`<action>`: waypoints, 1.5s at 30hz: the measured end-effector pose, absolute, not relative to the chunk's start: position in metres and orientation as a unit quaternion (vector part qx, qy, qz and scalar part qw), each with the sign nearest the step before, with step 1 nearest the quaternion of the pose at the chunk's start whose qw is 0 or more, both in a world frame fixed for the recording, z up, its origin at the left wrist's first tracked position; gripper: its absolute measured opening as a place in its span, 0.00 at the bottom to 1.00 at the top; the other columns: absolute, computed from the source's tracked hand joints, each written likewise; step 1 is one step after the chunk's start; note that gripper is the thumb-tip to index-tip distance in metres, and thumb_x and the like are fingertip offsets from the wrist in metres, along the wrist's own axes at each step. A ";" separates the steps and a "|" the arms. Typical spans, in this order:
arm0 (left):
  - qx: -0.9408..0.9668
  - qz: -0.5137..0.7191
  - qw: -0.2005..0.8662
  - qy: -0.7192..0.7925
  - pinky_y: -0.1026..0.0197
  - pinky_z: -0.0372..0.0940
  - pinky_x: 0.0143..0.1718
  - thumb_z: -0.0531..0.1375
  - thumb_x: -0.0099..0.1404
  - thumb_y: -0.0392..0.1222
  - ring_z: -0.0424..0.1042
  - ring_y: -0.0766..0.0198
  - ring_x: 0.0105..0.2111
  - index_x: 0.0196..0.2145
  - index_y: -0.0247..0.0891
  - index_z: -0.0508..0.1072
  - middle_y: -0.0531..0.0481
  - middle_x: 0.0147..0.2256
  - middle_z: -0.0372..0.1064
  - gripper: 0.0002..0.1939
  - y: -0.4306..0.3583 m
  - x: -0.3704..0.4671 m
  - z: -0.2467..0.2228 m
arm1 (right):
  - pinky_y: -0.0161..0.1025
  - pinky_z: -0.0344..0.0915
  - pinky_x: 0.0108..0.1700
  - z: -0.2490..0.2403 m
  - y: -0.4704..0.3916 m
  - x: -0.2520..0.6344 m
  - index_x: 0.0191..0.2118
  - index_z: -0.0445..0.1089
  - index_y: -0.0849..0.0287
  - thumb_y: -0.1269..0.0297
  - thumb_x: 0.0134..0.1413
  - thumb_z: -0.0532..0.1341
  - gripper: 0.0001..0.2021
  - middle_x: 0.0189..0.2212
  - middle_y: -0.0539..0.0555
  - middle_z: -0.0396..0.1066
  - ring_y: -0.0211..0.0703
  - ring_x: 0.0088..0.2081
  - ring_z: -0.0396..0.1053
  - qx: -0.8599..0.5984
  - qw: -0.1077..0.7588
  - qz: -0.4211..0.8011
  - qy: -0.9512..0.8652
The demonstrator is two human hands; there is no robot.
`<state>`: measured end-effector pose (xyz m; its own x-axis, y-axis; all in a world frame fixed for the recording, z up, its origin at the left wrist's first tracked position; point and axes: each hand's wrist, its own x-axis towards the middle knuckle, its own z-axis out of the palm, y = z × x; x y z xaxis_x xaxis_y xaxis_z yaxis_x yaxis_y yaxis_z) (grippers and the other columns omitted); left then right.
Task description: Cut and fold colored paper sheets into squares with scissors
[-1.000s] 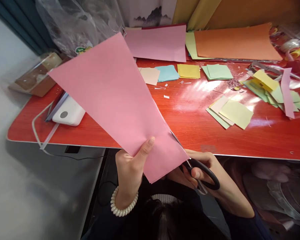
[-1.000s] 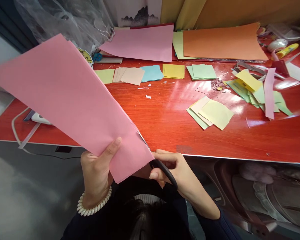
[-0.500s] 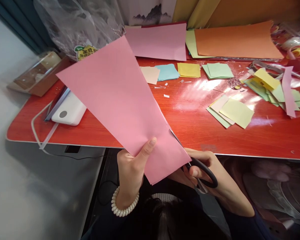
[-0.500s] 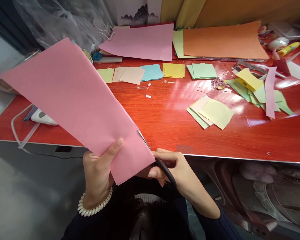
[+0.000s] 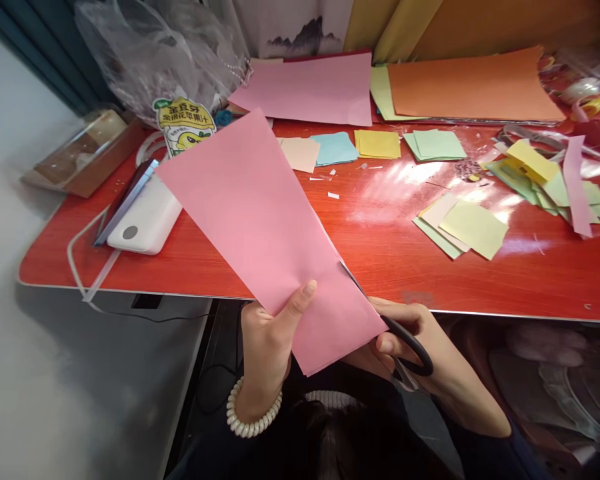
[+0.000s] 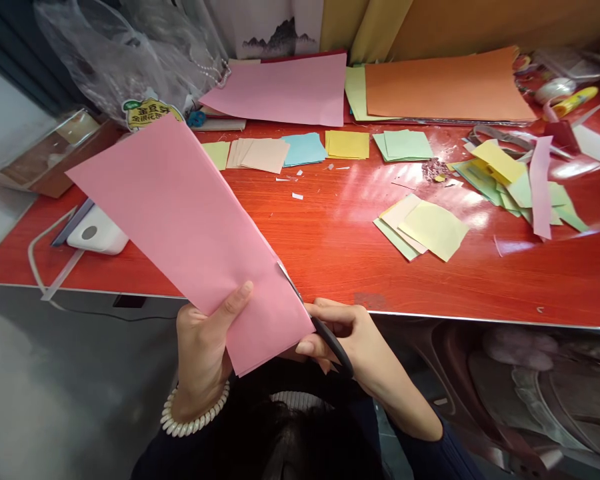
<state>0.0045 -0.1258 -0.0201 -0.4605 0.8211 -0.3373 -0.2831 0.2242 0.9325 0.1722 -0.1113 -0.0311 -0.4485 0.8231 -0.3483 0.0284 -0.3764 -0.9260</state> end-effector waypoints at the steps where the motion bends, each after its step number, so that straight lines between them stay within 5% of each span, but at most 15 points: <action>1: 0.216 0.584 0.476 0.621 0.62 0.67 0.27 0.69 0.49 0.45 0.71 0.62 0.26 0.22 0.38 0.77 0.50 0.23 0.73 0.08 -0.126 0.005 -0.020 | 0.35 0.51 0.22 -0.031 -0.111 0.172 0.38 0.78 0.55 0.48 0.40 0.68 0.20 0.23 0.48 0.54 0.34 0.21 0.52 -0.441 0.282 0.703 -0.481; 15: 0.248 0.574 0.521 0.581 0.64 0.67 0.30 0.67 0.54 0.43 0.71 0.63 0.29 0.28 0.37 0.78 0.52 0.26 0.73 0.07 -0.131 -0.002 -0.032 | 0.35 0.44 0.21 -0.026 -0.111 0.172 0.29 0.73 0.61 0.40 0.36 0.67 0.26 0.24 0.48 0.54 0.33 0.20 0.52 -0.426 0.253 0.734 -0.464; 20: 0.249 0.559 0.523 0.594 0.63 0.68 0.28 0.68 0.52 0.44 0.72 0.62 0.27 0.27 0.36 0.78 0.51 0.26 0.74 0.08 -0.132 -0.001 -0.027 | 0.35 0.46 0.22 -0.020 -0.110 0.171 0.34 0.74 0.62 0.38 0.32 0.67 0.29 0.25 0.48 0.54 0.33 0.21 0.52 -0.428 0.246 0.741 -0.456; 27: 0.275 0.540 0.530 0.593 0.62 0.69 0.30 0.67 0.53 0.43 0.72 0.62 0.29 0.28 0.36 0.79 0.50 0.27 0.75 0.07 -0.133 -0.002 -0.022 | 0.35 0.44 0.22 -0.011 -0.113 0.166 0.28 0.74 0.62 0.39 0.33 0.68 0.27 0.20 0.46 0.52 0.32 0.20 0.51 -0.441 0.265 0.732 -0.447; 37: 0.278 0.538 0.516 0.606 0.62 0.68 0.29 0.68 0.53 0.42 0.72 0.62 0.28 0.27 0.37 0.79 0.52 0.26 0.74 0.06 -0.133 -0.002 -0.020 | 0.35 0.43 0.21 -0.016 -0.113 0.168 0.34 0.76 0.61 0.43 0.35 0.68 0.26 0.25 0.48 0.56 0.30 0.18 0.51 -0.452 0.263 0.726 -0.447; 45: 0.292 0.554 0.497 0.601 0.64 0.68 0.30 0.67 0.54 0.44 0.72 0.63 0.29 0.28 0.39 0.79 0.53 0.29 0.75 0.06 -0.138 0.000 -0.032 | 0.35 0.45 0.23 -0.017 -0.113 0.168 0.31 0.73 0.62 0.40 0.34 0.68 0.27 0.18 0.46 0.55 0.33 0.19 0.52 -0.446 0.264 0.730 -0.445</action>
